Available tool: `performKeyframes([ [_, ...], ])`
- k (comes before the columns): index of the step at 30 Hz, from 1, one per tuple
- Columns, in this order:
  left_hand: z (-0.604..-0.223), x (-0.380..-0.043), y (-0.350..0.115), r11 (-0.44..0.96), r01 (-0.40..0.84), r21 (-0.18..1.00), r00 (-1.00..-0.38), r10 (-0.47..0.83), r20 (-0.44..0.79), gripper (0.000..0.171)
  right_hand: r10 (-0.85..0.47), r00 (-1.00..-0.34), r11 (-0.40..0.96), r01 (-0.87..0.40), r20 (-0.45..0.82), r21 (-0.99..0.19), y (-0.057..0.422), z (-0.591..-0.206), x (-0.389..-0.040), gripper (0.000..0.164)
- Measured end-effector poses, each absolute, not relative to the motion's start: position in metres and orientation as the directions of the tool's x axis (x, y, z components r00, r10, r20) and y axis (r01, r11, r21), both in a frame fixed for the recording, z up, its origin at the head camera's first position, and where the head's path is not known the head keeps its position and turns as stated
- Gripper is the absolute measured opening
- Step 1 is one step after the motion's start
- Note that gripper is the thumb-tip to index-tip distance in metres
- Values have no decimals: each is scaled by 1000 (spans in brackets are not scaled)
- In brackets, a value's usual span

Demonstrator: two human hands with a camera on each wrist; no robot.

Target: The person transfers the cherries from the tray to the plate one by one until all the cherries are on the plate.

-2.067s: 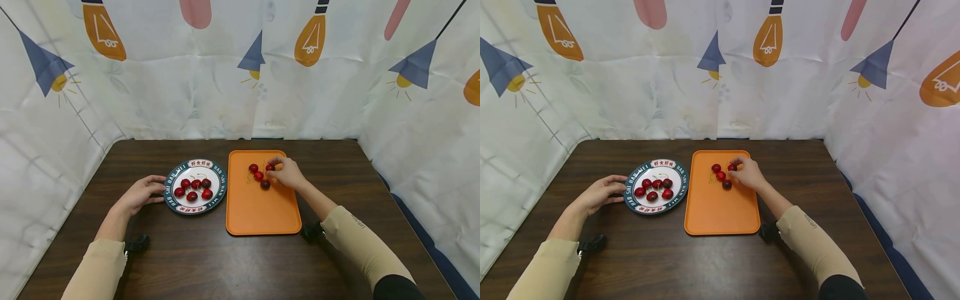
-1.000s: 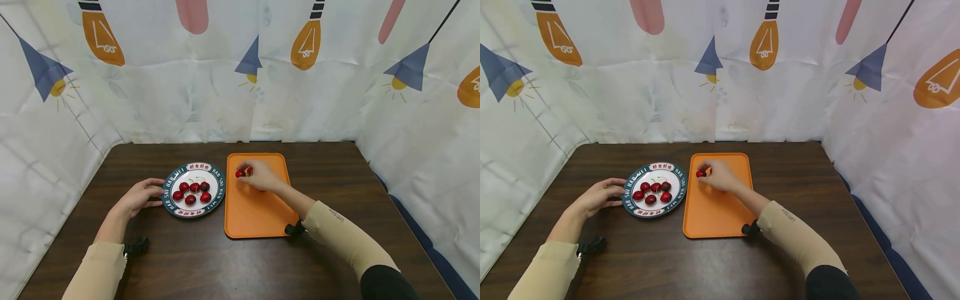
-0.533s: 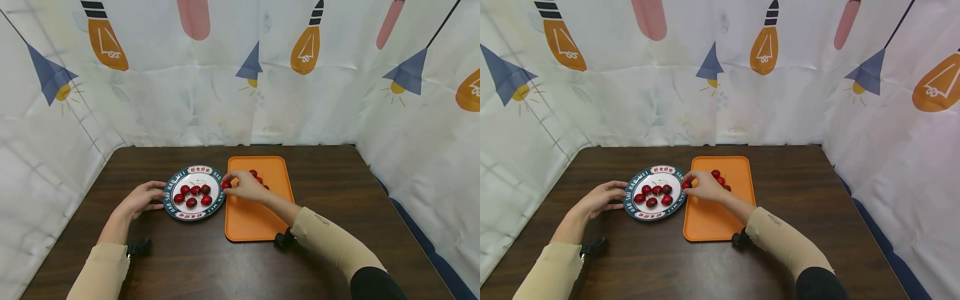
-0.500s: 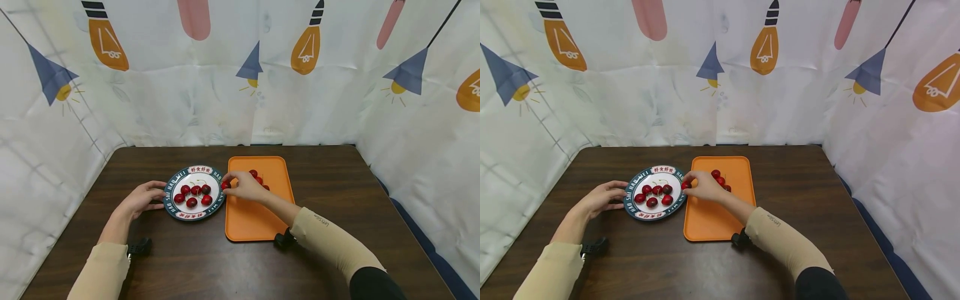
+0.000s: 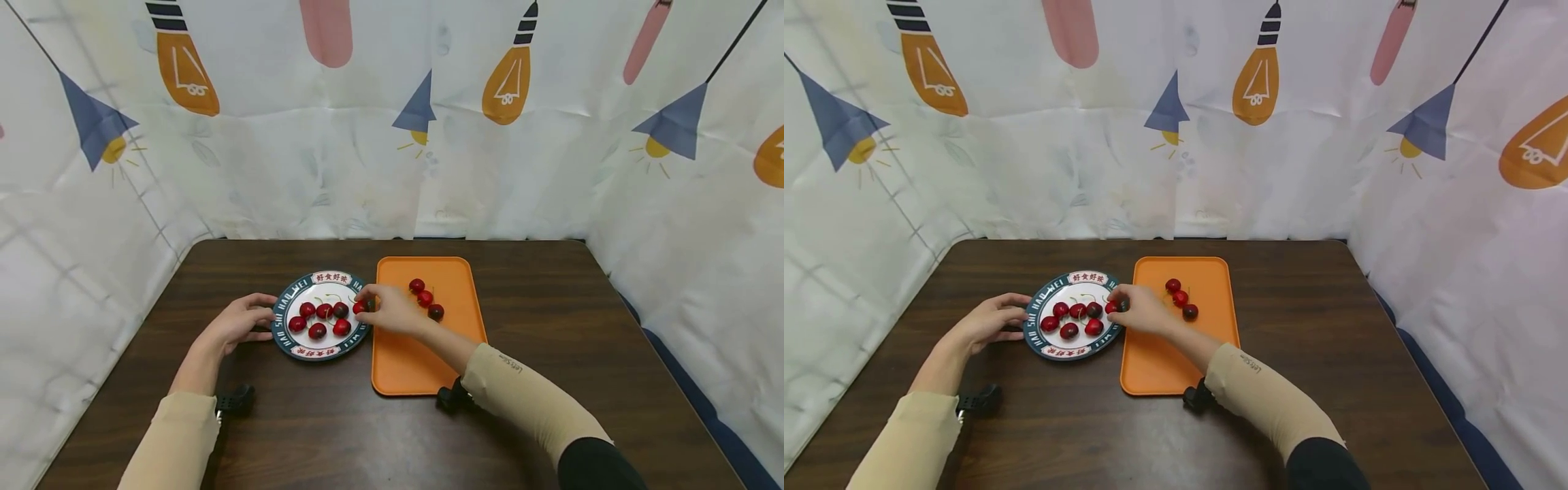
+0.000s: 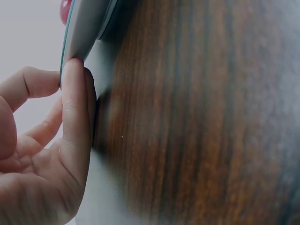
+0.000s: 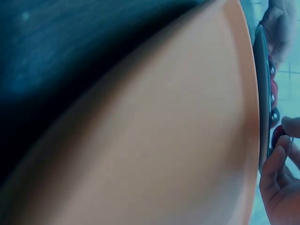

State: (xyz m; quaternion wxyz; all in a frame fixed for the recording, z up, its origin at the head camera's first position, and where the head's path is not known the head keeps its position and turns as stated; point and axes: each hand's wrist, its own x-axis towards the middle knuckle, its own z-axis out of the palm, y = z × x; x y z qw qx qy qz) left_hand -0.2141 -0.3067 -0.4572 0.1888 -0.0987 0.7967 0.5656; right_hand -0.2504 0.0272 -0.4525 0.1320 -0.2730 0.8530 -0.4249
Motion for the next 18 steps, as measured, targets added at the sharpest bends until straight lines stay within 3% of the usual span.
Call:
performKeyframes([
  [18,-456,-214,-306,311,-374,873,-911,50,-408,53,-559,-829,549,-363,-8,-753,17,-451,-247,38],
])
